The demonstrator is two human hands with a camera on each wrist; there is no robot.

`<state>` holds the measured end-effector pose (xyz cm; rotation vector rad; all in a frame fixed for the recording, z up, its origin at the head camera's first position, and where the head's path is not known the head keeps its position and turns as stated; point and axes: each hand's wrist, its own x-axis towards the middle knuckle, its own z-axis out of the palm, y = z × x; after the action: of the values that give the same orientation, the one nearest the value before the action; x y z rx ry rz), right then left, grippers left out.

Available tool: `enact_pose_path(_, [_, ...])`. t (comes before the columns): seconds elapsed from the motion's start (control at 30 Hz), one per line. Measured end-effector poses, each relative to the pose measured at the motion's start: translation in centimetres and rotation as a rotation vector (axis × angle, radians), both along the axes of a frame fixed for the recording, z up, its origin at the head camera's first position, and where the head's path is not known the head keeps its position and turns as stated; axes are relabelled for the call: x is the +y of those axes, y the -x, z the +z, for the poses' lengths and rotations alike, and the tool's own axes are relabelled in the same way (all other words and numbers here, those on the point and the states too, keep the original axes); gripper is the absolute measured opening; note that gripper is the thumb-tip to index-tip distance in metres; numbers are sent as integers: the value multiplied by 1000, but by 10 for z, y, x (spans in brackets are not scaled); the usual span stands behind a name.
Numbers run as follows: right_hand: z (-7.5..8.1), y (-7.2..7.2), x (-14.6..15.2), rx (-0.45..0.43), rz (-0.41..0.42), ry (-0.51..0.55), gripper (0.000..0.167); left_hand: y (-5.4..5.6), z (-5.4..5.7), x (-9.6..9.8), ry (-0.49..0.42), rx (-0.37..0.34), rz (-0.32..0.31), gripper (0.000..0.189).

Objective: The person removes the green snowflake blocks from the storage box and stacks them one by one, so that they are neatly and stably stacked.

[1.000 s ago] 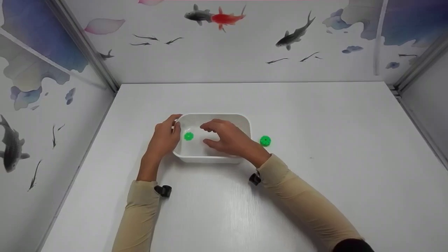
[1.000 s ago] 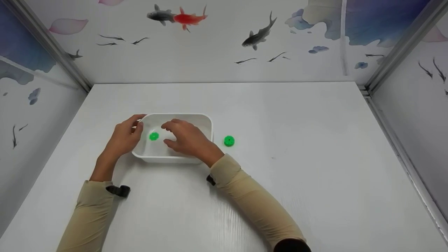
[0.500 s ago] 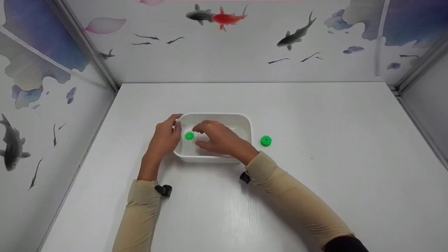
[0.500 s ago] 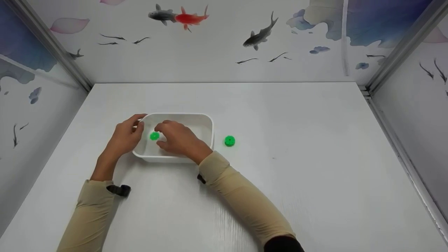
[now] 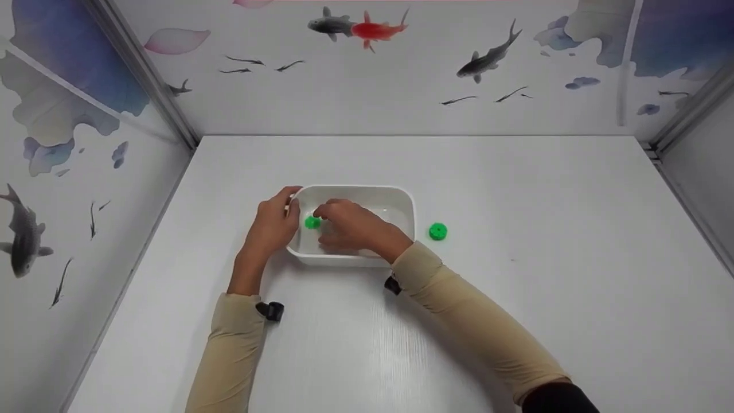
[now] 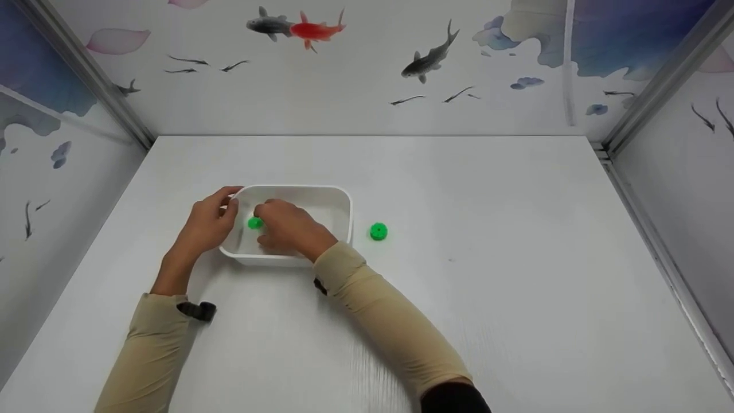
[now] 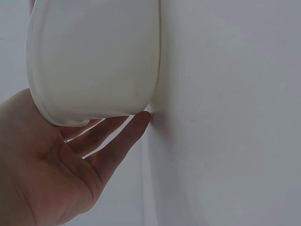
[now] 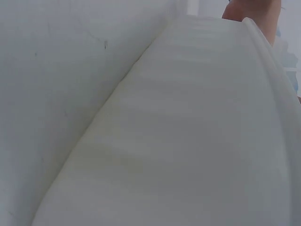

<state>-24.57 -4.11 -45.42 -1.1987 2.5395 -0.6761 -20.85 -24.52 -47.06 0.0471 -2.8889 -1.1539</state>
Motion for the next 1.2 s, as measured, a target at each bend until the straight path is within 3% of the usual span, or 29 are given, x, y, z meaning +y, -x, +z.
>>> enact_pose_path(0.13, [-1,0,-5,-10,-23,-78,54,0,0,0,-9,-5,0,42])
enact_pose_path(0.47, [-2,-6,-20,60,-48,-210,57,-2,0,-2,-8,11,6,41])
enact_pose_path(0.83, [-2,-5,-20,46,-80,-150,36,1,-2,0,-11,9,-6,42])
enact_pose_path(1.2, [-7,-4,-21,52,-49,-133,23,0,-2,0,-23,-15,5,42])
